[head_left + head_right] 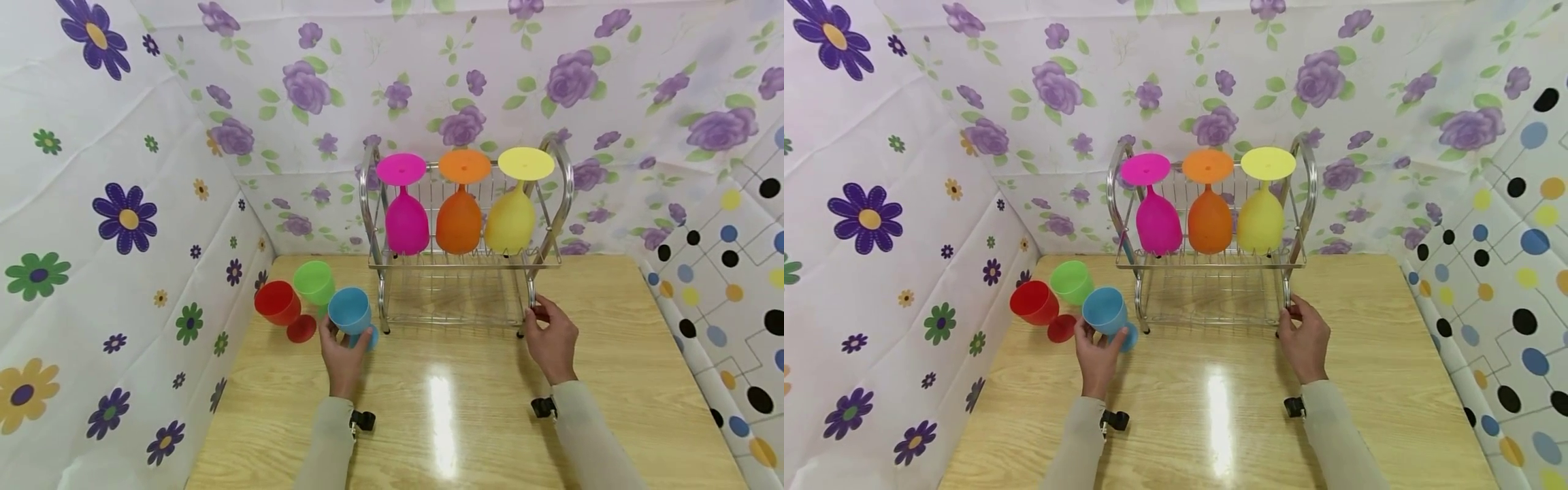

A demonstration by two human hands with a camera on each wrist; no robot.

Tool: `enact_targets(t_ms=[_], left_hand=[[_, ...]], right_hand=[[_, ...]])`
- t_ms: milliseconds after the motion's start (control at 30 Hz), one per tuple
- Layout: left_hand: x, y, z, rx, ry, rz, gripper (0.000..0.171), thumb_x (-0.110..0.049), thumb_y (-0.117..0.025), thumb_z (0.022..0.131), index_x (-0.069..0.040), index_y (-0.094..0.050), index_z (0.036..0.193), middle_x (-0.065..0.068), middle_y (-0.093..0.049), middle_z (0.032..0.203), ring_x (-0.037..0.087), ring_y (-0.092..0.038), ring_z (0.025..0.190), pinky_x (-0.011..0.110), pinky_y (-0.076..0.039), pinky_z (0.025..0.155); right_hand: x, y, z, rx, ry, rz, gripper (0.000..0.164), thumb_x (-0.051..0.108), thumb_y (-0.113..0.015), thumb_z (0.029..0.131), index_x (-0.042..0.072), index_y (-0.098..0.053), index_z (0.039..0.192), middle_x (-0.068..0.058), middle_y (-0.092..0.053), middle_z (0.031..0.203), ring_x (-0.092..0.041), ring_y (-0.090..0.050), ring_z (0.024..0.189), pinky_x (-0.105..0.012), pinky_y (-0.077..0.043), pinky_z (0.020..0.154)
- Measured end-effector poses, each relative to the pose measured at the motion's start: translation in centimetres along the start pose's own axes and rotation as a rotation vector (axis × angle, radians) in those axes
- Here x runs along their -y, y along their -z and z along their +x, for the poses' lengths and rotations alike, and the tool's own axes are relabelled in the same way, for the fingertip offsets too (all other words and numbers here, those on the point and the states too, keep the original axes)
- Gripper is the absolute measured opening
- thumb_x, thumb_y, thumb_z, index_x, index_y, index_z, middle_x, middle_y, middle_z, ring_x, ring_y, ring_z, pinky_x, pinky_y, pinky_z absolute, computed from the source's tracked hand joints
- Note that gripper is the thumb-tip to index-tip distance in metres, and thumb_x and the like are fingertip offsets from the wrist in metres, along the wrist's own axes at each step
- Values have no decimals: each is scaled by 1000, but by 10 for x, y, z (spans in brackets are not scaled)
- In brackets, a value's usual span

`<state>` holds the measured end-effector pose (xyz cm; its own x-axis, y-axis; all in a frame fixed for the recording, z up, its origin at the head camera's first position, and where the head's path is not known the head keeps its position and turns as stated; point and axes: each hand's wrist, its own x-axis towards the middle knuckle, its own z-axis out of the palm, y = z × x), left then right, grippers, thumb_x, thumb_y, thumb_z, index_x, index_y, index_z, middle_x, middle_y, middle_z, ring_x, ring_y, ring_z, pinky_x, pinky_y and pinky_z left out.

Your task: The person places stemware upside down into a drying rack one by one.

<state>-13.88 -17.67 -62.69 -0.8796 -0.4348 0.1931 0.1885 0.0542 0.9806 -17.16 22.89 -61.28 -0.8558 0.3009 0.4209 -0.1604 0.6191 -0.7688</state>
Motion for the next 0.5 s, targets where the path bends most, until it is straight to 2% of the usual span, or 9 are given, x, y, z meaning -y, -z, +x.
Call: enact_targets(t_ms=[267,500], left_hand=[[-5,0,3,-25,-2,4,83,-18,-92,85,-16,-44,153,9,-52,149,29,-49,144,61,-45,118],[-9,1,-9,2,38,4,86,-15,-92,84,-16,-44,155,9,-53,149,26,-50,142,52,-48,117]], right_hand=[[4,-2,1,20,1,21,38,10,-71,100,5,-69,138,-18,-78,107,-36,-76,97,-60,-63,81],[2,5,1,15,-46,6,37,10,-71,100,7,-71,136,-16,-79,105,-37,-77,95,-57,-61,85]])
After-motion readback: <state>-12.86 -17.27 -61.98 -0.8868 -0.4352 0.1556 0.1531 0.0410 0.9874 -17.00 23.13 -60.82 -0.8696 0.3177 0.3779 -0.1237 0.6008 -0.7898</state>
